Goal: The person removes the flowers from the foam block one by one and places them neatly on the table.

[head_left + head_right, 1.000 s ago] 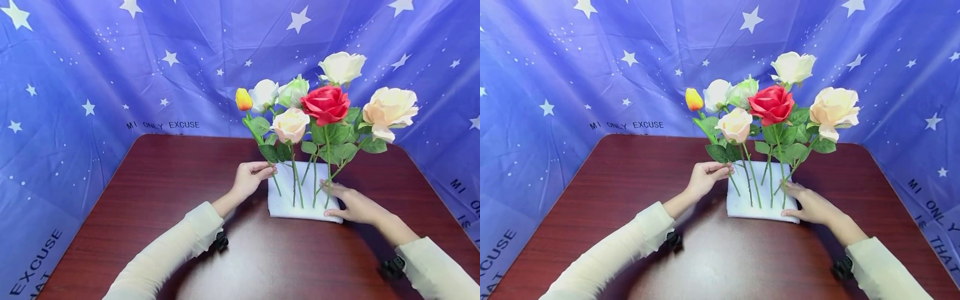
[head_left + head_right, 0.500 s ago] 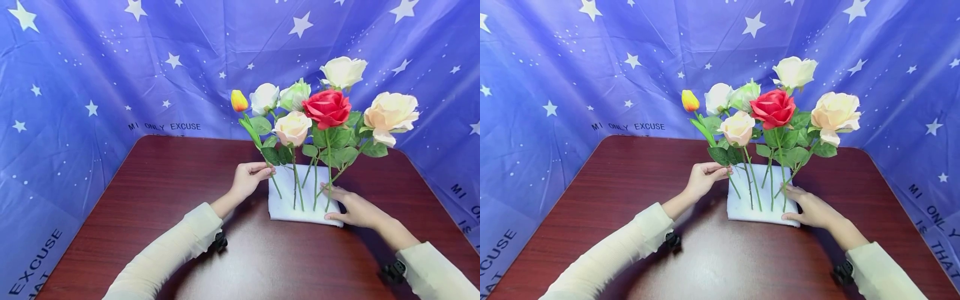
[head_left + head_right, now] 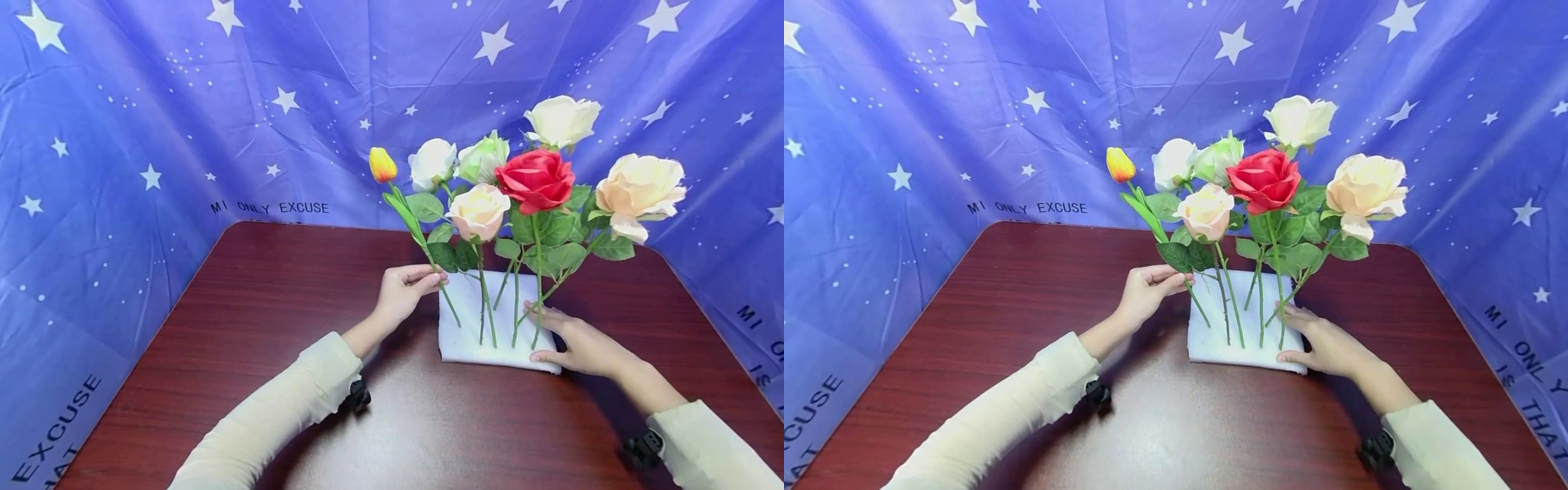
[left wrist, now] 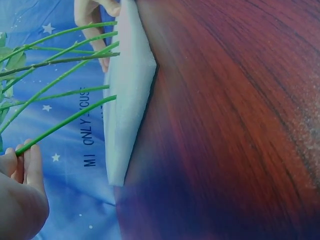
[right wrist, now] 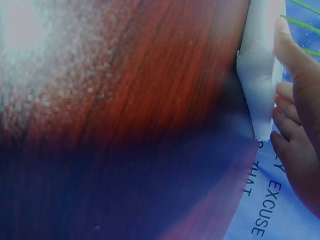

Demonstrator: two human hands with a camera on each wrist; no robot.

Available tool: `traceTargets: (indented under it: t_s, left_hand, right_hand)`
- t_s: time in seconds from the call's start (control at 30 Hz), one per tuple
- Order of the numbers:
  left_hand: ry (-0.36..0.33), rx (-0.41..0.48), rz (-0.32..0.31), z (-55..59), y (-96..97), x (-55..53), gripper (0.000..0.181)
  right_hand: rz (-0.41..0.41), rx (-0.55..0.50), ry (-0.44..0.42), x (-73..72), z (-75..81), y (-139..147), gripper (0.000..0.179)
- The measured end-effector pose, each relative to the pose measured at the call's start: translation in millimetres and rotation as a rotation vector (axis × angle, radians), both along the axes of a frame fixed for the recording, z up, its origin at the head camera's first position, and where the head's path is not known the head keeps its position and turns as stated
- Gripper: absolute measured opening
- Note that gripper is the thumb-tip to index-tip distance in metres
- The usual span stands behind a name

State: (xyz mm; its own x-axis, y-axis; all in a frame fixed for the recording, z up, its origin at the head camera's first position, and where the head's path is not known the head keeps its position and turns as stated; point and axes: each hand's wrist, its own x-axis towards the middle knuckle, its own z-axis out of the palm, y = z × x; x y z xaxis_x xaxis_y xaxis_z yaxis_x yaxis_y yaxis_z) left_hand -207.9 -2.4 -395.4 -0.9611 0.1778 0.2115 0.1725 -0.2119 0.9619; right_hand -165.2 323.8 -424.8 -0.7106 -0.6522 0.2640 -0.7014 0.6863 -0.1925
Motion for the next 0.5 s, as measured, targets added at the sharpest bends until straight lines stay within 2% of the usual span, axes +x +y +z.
traceTargets:
  t_s: [0.3, 0.5]
  left_hand:
    - [-0.020, 0.062, -0.020, 2.5, -7.9, -3.4, 0.026]
    - [-0.053, 0.035, -0.033, 2.9, -24.4, -4.0, 0.027]
  right_hand:
    - [0.010, -0.020, 0.014, 0.4, -1.9, 2.0, 0.074]
    - [0.005, -0.018, 0.009, 0.9, -1.1, 1.0, 0.073]
